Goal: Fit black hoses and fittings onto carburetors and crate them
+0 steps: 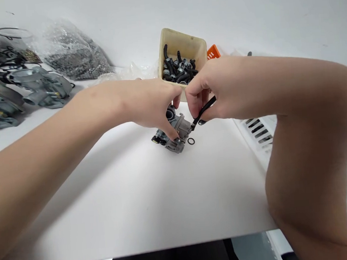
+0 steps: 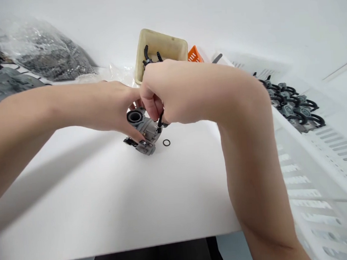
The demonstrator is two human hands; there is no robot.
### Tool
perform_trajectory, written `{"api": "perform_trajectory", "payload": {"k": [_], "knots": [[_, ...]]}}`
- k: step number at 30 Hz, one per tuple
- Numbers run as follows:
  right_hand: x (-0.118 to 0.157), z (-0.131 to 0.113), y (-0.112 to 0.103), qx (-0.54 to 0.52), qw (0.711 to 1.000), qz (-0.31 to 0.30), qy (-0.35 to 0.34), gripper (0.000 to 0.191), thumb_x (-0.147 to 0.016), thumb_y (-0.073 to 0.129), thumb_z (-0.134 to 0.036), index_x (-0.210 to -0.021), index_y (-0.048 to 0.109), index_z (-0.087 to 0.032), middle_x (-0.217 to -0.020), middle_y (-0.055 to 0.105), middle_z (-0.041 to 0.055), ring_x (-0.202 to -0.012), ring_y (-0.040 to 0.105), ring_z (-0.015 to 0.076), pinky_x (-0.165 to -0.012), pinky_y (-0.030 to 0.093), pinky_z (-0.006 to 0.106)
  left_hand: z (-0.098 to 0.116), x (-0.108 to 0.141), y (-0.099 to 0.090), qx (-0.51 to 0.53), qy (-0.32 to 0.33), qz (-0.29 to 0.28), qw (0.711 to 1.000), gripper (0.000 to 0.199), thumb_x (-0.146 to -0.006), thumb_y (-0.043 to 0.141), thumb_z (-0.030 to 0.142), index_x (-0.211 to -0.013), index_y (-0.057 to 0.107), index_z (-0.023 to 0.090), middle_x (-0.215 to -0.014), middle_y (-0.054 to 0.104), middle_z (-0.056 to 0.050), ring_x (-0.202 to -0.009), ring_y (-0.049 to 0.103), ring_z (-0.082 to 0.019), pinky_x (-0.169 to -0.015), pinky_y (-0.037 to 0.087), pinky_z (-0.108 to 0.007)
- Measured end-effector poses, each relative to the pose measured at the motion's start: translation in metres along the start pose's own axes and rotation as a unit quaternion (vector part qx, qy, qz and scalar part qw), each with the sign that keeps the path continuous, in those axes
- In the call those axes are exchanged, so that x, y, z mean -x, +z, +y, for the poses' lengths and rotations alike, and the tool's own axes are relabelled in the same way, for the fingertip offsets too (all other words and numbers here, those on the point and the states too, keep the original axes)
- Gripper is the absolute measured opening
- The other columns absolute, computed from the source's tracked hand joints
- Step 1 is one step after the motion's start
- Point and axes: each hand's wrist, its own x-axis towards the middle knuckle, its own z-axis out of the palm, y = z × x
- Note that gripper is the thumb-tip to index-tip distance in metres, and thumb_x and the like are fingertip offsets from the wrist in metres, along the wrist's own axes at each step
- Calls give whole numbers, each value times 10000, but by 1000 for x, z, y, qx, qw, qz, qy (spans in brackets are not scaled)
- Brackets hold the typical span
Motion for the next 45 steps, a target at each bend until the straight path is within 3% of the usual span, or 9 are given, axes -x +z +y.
{"api": "perform_trajectory", "payload": {"k": [5, 11, 19, 27, 33, 40, 45], "knots": [[-3, 5, -1, 14, 1000, -3, 2, 97, -766, 671, -184, -831, 701, -250, -901, 683, -12, -798, 609, 164, -585, 400, 261, -3, -4, 3, 5, -29, 1, 1000, 844, -523, 704, 685, -1236, 545, 264, -998, 633, -33, -937, 613, -267, -883, 461, -400], [-11, 21, 1, -17, 999, -24, -15, 81, -745, 715, -272, -824, 702, -262, -846, 670, -17, -790, 616, 175, -555, 400, 257, -2, -5, 4, 46, -41, -18, 998, 746, -611, 660, 589, -1283, 533, 291, -1059, 653, -35, -1152, 551, -352, -982, 398, -441], [-15, 29, 2, -29, 999, -40, -13, 112, -738, 696, -230, -843, 698, -269, -852, 659, -21, -797, 605, 165, -581, 398, 258, 1, -4, 2, 5, -57, -21, 998, 845, -523, 694, 652, -1260, 524, 275, -1067, 642, -28, -943, 623, -262, -899, 467, -377], [-15, 23, 1, -38, 998, -37, -17, 129, -731, 701, -259, -855, 706, -296, -843, 683, -13, -871, 637, 211, -610, 454, 279, 0, 0, 1, 42, -27, -20, 999, 821, -562, 710, 635, -1267, 527, 256, -989, 663, -62, -996, 604, -316, -925, 440, -411], [-10, 11, -4, -35, 999, -30, -13, 158, -727, 661, -140, -806, 683, -275, -861, 700, -21, -817, 652, 183, -580, 464, 281, -2, -2, 3, 55, -18, -19, 998, 842, -581, 694, 647, -1296, 497, 248, -1054, 640, -64, -1065, 580, -327, -963, 411, -411], [-19, 30, 0, -55, 997, -43, -42, 201, -733, 633, -109, -864, 673, -257, -903, 708, -30, -848, 662, 163, -564, 464, 237, -2, -1, 4, 54, -18, -20, 998, 795, -626, 657, 678, -1257, 509, 216, -1031, 651, -81, -1011, 596, -323, -929, 425, -424], [-19, 32, 1, -60, 996, -41, -43, 188, -746, 670, -143, -901, 713, -239, -928, 719, -16, -894, 667, 181, -613, 459, 243, -4, -3, 4, 48, -33, -25, 998, 781, -605, 669, 692, -1235, 521, 255, -960, 656, -70, -982, 596, -321, -898, 433, -423]]}}
